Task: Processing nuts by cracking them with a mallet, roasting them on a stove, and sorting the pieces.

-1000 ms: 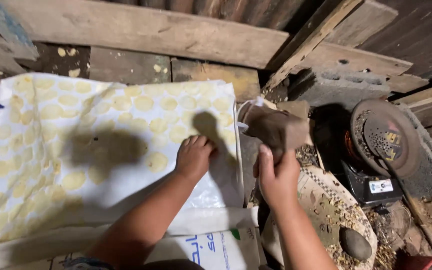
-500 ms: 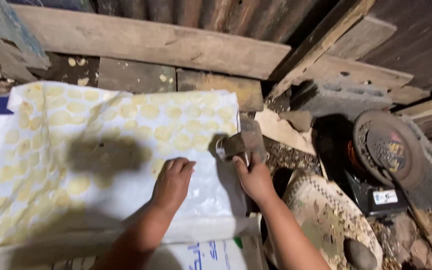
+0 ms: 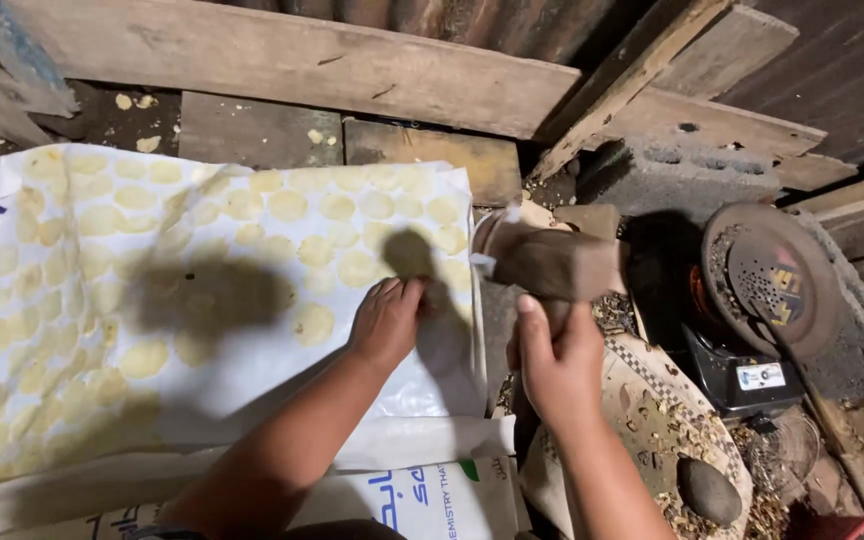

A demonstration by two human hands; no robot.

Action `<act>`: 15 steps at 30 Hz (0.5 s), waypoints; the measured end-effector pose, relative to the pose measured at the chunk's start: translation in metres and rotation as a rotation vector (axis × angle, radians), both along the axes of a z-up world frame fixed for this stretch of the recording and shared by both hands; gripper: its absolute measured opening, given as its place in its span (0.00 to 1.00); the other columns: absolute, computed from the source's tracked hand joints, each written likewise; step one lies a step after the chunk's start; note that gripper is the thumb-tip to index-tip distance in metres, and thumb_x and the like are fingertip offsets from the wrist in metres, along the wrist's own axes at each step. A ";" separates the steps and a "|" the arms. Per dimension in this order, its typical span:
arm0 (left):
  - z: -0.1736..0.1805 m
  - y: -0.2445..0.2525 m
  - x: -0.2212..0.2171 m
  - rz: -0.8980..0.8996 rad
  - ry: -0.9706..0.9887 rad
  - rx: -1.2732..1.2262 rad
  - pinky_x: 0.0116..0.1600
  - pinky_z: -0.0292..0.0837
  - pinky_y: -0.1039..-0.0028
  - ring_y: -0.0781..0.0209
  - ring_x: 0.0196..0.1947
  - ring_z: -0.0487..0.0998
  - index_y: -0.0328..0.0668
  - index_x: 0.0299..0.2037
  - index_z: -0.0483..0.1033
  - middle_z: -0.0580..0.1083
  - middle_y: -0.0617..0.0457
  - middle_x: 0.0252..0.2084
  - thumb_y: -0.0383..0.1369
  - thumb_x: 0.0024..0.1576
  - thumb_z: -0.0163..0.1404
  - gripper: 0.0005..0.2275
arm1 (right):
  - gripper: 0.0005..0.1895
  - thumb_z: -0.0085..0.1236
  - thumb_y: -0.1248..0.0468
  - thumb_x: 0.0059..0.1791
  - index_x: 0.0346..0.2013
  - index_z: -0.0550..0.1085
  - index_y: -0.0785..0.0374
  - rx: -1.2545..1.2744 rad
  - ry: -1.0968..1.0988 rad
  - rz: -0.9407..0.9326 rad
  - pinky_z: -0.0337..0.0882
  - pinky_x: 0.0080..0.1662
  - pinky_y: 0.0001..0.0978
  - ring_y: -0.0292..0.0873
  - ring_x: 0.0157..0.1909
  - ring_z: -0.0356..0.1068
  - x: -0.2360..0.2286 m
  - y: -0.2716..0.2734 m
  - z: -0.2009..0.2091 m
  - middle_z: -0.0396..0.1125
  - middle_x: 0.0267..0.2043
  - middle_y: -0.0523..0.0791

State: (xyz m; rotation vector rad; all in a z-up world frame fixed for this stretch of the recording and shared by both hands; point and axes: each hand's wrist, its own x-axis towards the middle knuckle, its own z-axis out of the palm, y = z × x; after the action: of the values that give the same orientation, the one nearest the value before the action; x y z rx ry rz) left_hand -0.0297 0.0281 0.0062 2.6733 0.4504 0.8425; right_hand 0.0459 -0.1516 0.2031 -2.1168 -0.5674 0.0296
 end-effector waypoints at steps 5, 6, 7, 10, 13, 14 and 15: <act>0.034 0.010 -0.019 0.017 0.089 -0.029 0.55 0.71 0.61 0.47 0.46 0.77 0.39 0.48 0.71 0.76 0.45 0.38 0.26 0.55 0.50 0.11 | 0.17 0.56 0.57 0.49 0.30 0.72 0.71 -0.082 0.009 0.014 0.63 0.37 0.55 0.59 0.34 0.64 -0.037 0.044 -0.020 0.66 0.26 0.64; 0.033 0.013 -0.026 0.069 0.115 -0.005 0.55 0.72 0.61 0.48 0.46 0.77 0.41 0.50 0.71 0.75 0.47 0.40 0.27 0.57 0.49 0.12 | 0.27 0.55 0.51 0.51 0.46 0.73 0.77 -0.305 0.160 0.069 0.70 0.51 0.70 0.74 0.49 0.72 -0.046 0.055 -0.025 0.72 0.40 0.72; 0.031 0.014 -0.034 0.069 0.116 0.002 0.55 0.72 0.61 0.48 0.46 0.77 0.41 0.50 0.71 0.75 0.47 0.40 0.27 0.57 0.49 0.12 | 0.27 0.55 0.51 0.51 0.46 0.73 0.77 -0.298 0.160 0.069 0.70 0.51 0.70 0.74 0.49 0.72 -0.038 0.043 -0.059 0.72 0.40 0.72; 0.043 0.026 -0.047 0.095 0.053 0.015 0.50 0.70 0.59 0.45 0.41 0.76 0.42 0.45 0.70 0.72 0.47 0.35 0.31 0.63 0.46 0.05 | 0.36 0.49 0.43 0.53 0.62 0.63 0.71 -0.579 0.220 0.179 0.77 0.45 0.59 0.66 0.47 0.76 -0.005 0.034 -0.114 0.74 0.42 0.66; 0.053 0.017 -0.082 -0.031 0.140 -0.037 0.57 0.69 0.59 0.47 0.53 0.74 0.46 0.52 0.73 0.73 0.50 0.48 0.40 0.56 0.55 0.16 | 0.38 0.52 0.45 0.52 0.65 0.60 0.72 -0.580 0.250 0.278 0.75 0.49 0.62 0.69 0.53 0.73 -0.005 0.029 -0.112 0.71 0.50 0.67; 0.049 0.014 -0.087 -0.003 0.108 0.072 0.54 0.69 0.62 0.50 0.50 0.74 0.48 0.50 0.74 0.72 0.51 0.46 0.37 0.59 0.52 0.11 | 0.35 0.54 0.46 0.52 0.61 0.65 0.71 -0.533 0.276 0.287 0.74 0.49 0.62 0.69 0.54 0.72 0.004 0.028 -0.116 0.72 0.49 0.66; 0.048 0.022 -0.085 0.019 0.063 0.199 0.51 0.70 0.66 0.53 0.48 0.74 0.50 0.49 0.74 0.72 0.53 0.44 0.34 0.62 0.49 0.07 | 0.32 0.55 0.46 0.52 0.58 0.69 0.70 -0.467 0.288 0.286 0.74 0.50 0.62 0.68 0.54 0.72 0.018 0.034 -0.118 0.73 0.49 0.64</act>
State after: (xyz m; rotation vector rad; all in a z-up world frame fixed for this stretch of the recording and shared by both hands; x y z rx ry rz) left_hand -0.1145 0.0497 0.0541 2.8884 0.4275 0.8518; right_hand 0.0636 -0.1178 0.0850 -2.3978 -0.7349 0.6748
